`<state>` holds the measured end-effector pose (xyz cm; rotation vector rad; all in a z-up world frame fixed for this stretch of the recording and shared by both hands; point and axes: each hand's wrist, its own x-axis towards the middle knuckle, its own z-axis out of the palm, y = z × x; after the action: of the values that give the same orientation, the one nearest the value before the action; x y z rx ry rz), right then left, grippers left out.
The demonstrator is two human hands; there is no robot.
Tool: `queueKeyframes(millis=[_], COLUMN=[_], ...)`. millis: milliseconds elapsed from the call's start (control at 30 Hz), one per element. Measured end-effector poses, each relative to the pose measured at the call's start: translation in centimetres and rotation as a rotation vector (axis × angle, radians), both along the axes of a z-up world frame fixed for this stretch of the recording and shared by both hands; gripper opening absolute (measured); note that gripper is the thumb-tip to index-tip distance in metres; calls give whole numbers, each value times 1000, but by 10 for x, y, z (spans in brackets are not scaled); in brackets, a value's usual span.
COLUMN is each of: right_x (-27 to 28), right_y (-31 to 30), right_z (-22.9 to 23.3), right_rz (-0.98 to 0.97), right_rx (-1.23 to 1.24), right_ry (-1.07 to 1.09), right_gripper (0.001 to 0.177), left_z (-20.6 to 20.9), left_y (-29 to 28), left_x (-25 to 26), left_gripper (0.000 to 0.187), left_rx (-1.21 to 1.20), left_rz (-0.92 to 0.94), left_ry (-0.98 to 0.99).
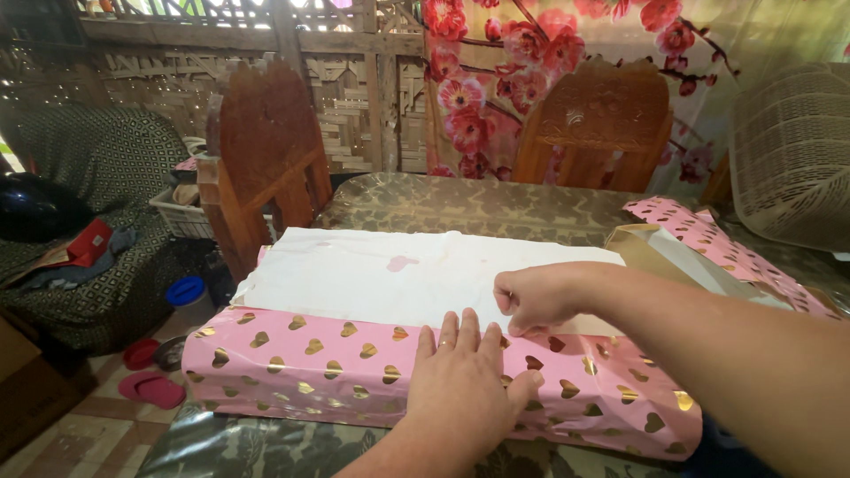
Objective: The person wraps a rectangular box with pink heart-patterned wrapping paper. They fold the paper over the box, smooth the edges, and secure the folds with clear tape using a blue tape dispenser. The process includes folding both ends and taping them down.
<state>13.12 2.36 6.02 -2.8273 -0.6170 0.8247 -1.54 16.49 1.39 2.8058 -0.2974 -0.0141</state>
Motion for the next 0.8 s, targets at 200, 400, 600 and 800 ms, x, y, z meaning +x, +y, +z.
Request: queueKeyframes(millis=[200, 400, 600, 800], right_x=[4, 6, 7, -1], right_y=[5, -8, -38, -18], right_z=[12, 17, 15, -14], right_rz=[-153, -76, -229, -64], right_rx=[-145, -286, -182, -120], right_ry=[45, -130, -124, -456], right_gripper=[31, 48, 52, 42], left_z=[-2, 1, 13, 22], left_y=[1, 2, 8, 65], left_x=[-1, -2, 5, 27], left_gripper=[86, 87, 78, 71], left_rx=[-49, -55, 36, 119], left_rz=[1, 1, 53, 147], left_ry=[-24, -33, 101, 163])
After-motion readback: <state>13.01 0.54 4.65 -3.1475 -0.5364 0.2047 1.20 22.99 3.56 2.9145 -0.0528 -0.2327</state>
